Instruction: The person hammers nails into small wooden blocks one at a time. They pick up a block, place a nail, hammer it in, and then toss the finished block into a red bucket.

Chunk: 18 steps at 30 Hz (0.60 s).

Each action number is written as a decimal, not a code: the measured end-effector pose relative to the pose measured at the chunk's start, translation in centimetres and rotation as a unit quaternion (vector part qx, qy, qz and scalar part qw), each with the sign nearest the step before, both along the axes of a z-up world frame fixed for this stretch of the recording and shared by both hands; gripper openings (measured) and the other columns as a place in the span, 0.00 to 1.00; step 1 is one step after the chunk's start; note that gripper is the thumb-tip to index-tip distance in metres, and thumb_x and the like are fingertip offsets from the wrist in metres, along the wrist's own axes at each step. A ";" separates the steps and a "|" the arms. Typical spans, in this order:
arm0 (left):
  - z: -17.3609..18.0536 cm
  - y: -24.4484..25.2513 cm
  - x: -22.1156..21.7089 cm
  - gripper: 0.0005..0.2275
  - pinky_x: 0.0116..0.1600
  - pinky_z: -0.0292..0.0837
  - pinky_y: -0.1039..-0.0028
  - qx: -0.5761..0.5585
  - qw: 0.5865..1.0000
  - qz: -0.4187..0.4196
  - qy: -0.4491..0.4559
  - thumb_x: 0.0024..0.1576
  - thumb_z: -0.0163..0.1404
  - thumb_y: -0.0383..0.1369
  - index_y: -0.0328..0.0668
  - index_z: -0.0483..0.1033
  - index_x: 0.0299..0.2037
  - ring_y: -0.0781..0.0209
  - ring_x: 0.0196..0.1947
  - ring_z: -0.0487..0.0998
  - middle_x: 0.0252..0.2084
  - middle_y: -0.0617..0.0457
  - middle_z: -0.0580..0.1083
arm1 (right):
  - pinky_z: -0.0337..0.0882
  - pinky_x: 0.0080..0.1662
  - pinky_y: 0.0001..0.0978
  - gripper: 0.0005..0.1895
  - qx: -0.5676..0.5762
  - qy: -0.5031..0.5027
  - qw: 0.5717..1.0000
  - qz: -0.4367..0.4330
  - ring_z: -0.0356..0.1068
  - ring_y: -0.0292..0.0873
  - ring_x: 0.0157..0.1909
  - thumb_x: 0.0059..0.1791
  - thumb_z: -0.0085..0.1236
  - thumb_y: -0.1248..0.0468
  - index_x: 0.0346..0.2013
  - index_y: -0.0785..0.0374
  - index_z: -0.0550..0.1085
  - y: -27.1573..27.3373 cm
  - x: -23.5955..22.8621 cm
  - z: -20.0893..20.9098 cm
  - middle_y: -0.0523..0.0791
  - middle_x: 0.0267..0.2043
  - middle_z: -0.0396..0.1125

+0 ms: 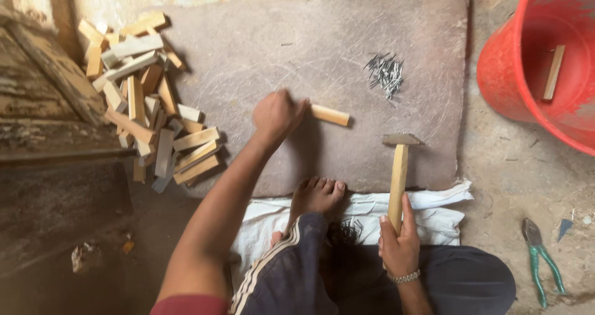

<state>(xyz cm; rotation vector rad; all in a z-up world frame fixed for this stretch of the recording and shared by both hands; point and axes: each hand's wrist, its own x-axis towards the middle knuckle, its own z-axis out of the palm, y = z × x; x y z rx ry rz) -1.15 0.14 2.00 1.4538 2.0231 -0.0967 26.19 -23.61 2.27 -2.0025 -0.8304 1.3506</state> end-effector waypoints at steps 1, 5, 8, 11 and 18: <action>0.3 -0.7 -0.6 0.20 0.52 0.74 0.62 0.063 0.998 -0.023 -0.003 0.62 0.55 0.51 0.42 0.77 0.48 0.51 0.47 0.78 0.47 0.46 0.77 | 0.61 0.15 0.26 0.41 0.007 0.014 1.000 -0.005 0.59 0.31 0.14 0.50 0.52 0.66 0.77 0.56 0.49 0.3 0.1 -0.1 0.42 0.21 0.65; -1.8 -2.1 -0.5 0.20 0.51 0.69 0.63 0.347 0.909 -0.231 -0.010 0.50 0.58 0.49 0.45 0.79 0.46 0.54 0.46 0.75 0.45 0.48 0.75 | 0.60 0.15 0.25 0.41 0.033 0.066 0.997 -0.028 0.57 0.31 0.14 0.51 0.52 0.66 0.77 0.57 0.48 -0.1 0.2 -0.6 0.42 0.21 0.64; -4.4 -0.4 1.1 0.13 0.55 0.67 0.66 0.299 0.896 -0.325 -0.030 0.55 0.56 0.44 0.50 0.80 0.46 0.57 0.47 0.73 0.45 0.52 0.75 | 0.60 0.15 0.25 0.40 0.035 0.080 0.996 -0.035 0.58 0.30 0.15 0.52 0.50 0.66 0.77 0.57 0.46 0.0 0.3 -0.9 0.42 0.20 0.63; -6.0 0.0 2.2 0.08 0.57 0.66 0.65 0.267 0.901 -0.338 -0.048 0.60 0.55 0.40 0.51 0.80 0.45 0.56 0.49 0.72 0.44 0.53 0.75 | 0.60 0.15 0.24 0.40 0.032 0.092 0.994 -0.049 0.58 0.30 0.15 0.52 0.49 0.67 0.77 0.57 0.45 -0.1 0.4 -0.9 0.41 0.20 0.61; -6.5 2.7 8.3 0.09 0.60 0.69 0.60 0.293 0.872 -0.380 -0.096 0.59 0.55 0.39 0.48 0.80 0.45 0.50 0.53 0.75 0.48 0.50 0.76 | 0.60 0.16 0.23 0.42 0.056 0.122 0.988 -0.079 0.56 0.29 0.15 0.52 0.50 0.67 0.78 0.56 0.45 0.1 0.7 -1.5 0.40 0.20 0.59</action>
